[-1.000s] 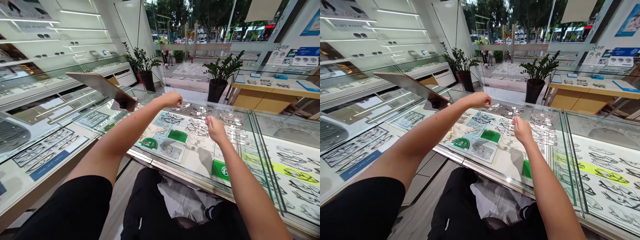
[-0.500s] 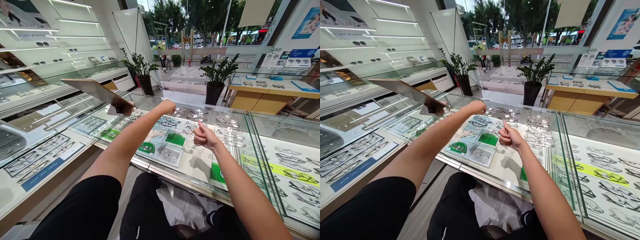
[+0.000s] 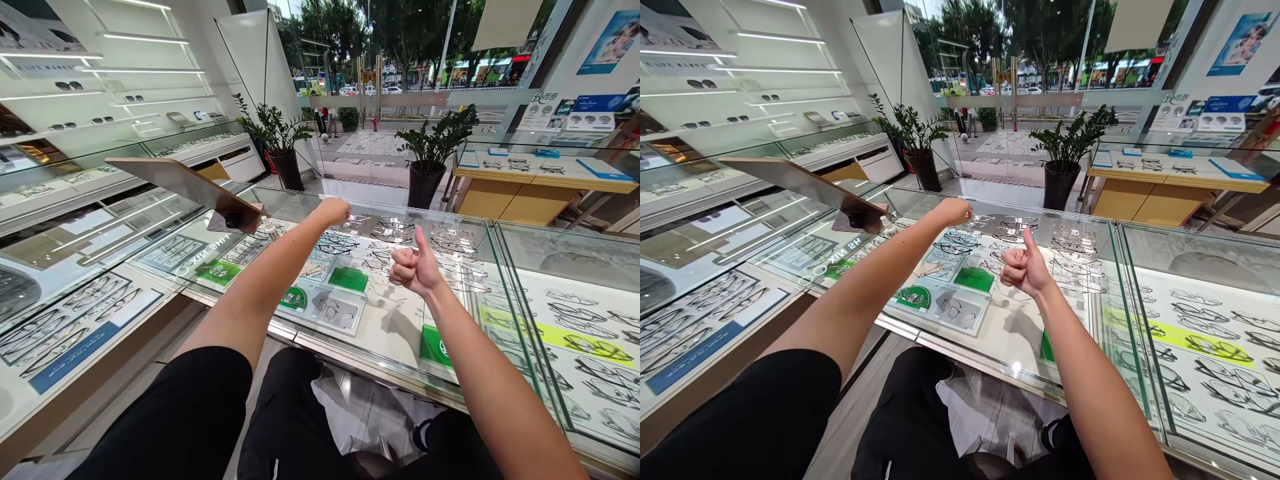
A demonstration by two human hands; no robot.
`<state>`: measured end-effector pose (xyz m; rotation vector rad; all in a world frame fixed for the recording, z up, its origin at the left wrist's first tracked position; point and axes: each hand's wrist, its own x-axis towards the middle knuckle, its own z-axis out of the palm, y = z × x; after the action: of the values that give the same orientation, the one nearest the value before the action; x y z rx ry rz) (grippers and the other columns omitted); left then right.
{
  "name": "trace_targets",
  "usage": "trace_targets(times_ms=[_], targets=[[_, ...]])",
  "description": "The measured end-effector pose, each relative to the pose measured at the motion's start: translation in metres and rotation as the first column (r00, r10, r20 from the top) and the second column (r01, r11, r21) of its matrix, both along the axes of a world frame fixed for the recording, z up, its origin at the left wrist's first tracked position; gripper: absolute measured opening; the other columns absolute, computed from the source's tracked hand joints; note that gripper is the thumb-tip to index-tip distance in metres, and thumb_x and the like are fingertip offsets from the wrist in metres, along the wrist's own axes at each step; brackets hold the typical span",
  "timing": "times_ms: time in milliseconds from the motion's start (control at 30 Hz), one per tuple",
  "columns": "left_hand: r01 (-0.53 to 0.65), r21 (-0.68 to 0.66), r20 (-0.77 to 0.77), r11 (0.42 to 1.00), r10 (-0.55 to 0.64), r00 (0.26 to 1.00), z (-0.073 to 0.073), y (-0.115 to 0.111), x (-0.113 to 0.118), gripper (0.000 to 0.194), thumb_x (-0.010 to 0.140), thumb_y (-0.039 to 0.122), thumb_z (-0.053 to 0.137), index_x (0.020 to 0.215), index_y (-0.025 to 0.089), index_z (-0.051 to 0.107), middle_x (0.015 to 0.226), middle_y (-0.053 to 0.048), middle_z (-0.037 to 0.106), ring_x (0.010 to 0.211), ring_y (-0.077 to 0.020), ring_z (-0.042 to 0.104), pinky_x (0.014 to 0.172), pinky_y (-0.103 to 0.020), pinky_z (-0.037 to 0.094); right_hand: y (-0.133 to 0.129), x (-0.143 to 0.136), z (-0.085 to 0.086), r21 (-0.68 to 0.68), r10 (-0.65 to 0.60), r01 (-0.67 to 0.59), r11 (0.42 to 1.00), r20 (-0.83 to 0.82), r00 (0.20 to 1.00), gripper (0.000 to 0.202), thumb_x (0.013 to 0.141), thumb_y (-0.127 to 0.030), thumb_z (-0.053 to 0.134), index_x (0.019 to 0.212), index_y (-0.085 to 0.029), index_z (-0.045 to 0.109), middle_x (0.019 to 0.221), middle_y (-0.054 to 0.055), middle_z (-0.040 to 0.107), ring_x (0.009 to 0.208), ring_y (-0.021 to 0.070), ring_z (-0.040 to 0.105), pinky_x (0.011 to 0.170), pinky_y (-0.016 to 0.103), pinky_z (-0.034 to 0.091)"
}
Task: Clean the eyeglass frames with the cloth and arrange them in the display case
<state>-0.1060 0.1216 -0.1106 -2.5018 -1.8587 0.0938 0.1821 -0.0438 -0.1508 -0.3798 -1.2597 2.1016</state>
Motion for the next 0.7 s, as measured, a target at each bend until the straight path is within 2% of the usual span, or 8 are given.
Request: trace_targets(times_ms=[100,167,333,467,567,700], targets=[[-0.021,-0.011,-0.025,1.000,0.021,0.999,-0.003,0.006,0.004,0.021,0.079,0.022,0.078,0.099,0.020,0.086,0.109,-0.015,0.081,0.105,-0.0299,0.069,0.098,-0.037,0.050,-0.003,-0.002,0.004,0.009,0.009,-0.009,1.000,0.012,1.000,0.082,0.082,-0.106,0.033,0.059,-0.028,0.031,0.054,-0.006,0.021,0.053,0.0138,0.017,0.052,0.030,0.020],[-0.032,-0.024,-0.044,0.999,0.030,0.999,-0.005,0.009,0.006,0.022,0.079,0.022,0.078,0.100,0.020,0.086,0.112,-0.015,0.081,0.105,-0.0300,0.070,0.097,-0.036,0.051,-0.004,-0.004,0.003,0.015,-0.006,0.006,1.000,0.003,1.000,0.081,0.084,-0.103,0.041,0.058,-0.027,0.031,0.057,-0.004,0.025,0.056,0.0141,0.018,0.052,0.030,0.017],[-0.042,-0.046,-0.073,0.998,0.039,0.997,-0.005,0.012,0.007,0.022,0.080,0.018,0.075,0.099,0.019,0.084,0.114,-0.015,0.081,0.106,-0.0310,0.071,0.095,-0.036,0.052,0.003,-0.003,-0.003,-0.098,-0.227,0.214,0.972,-0.147,0.963,0.081,0.094,-0.084,0.055,0.053,-0.027,0.014,0.048,-0.008,0.005,0.049,0.0117,0.008,0.051,0.032,0.011],[-0.042,-0.027,-0.060,0.999,0.041,0.997,-0.003,0.007,0.008,0.020,0.080,0.016,0.073,0.097,0.019,0.083,0.112,-0.016,0.081,0.106,-0.0305,0.071,0.094,-0.036,0.050,0.009,0.005,-0.004,-0.192,-0.422,0.386,0.902,-0.216,0.880,0.077,0.099,-0.073,0.055,0.056,-0.027,0.010,0.048,-0.009,0.003,0.047,0.0110,0.004,0.049,0.031,0.011],[-0.031,0.016,-0.019,0.999,0.032,0.999,0.004,0.001,0.008,0.023,0.081,0.014,0.071,0.100,0.018,0.081,0.109,-0.017,0.080,0.105,-0.0308,0.071,0.094,-0.036,0.048,0.012,0.010,-0.007,-0.212,-0.489,0.447,0.869,-0.226,0.843,0.073,0.101,-0.069,0.052,0.057,-0.027,0.012,0.049,-0.009,0.006,0.047,0.0113,0.006,0.047,0.031,0.013],[-0.018,0.099,0.078,0.995,0.010,0.997,0.025,-0.006,0.007,0.021,0.083,0.014,0.068,0.101,0.016,0.079,0.104,-0.018,0.079,0.104,-0.0318,0.071,0.090,-0.037,0.046,0.016,0.012,-0.013,-0.201,-0.522,0.485,0.851,-0.214,0.826,0.071,0.101,-0.067,0.052,0.056,-0.027,0.014,0.048,-0.009,0.008,0.046,0.0114,0.007,0.045,0.030,0.016]])
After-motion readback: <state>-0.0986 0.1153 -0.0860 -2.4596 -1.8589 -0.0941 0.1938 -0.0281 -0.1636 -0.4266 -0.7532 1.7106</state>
